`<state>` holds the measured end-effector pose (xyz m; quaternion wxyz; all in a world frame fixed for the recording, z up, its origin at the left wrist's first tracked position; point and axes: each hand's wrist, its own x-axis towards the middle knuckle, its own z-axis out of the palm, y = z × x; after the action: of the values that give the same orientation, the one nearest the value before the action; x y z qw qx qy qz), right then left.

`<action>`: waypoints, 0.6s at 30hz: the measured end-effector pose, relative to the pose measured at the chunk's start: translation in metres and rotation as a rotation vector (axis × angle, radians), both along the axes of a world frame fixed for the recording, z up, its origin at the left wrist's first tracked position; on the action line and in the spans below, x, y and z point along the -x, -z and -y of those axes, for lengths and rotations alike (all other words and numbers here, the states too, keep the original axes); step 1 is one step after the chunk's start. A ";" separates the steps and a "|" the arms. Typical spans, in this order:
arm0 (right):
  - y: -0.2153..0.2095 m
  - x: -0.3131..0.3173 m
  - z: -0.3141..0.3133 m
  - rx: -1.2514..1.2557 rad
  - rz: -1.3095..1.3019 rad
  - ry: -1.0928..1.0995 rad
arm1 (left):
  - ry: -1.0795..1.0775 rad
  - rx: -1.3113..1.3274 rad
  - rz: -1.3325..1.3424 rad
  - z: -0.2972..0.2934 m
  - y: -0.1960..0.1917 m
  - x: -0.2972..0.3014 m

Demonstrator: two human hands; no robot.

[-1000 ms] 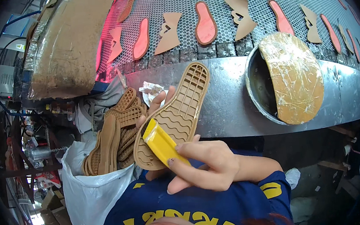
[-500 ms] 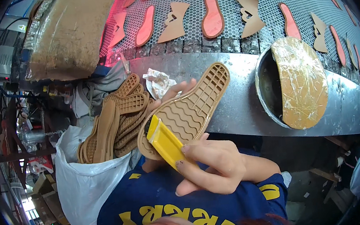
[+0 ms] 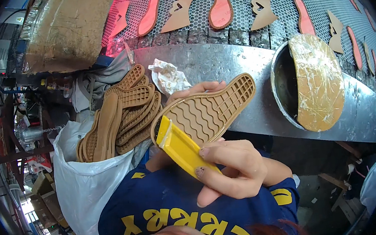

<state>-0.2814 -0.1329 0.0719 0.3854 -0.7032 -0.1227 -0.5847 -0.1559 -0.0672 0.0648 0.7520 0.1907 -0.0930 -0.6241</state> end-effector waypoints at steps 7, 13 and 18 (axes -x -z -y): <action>-0.004 -0.001 -0.003 0.029 -0.032 0.028 | 0.176 0.122 -0.126 0.003 0.032 -0.013; -0.004 0.005 0.003 0.032 -0.078 -0.004 | -0.195 0.467 0.452 0.003 0.049 0.010; 0.003 0.007 0.006 0.011 -0.072 -0.048 | -0.123 0.390 0.651 0.002 0.034 0.002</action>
<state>-0.2883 -0.1385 0.0692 0.3996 -0.7229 -0.1289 -0.5488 -0.1581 -0.0694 0.0308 0.7412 0.2374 -0.4324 -0.4553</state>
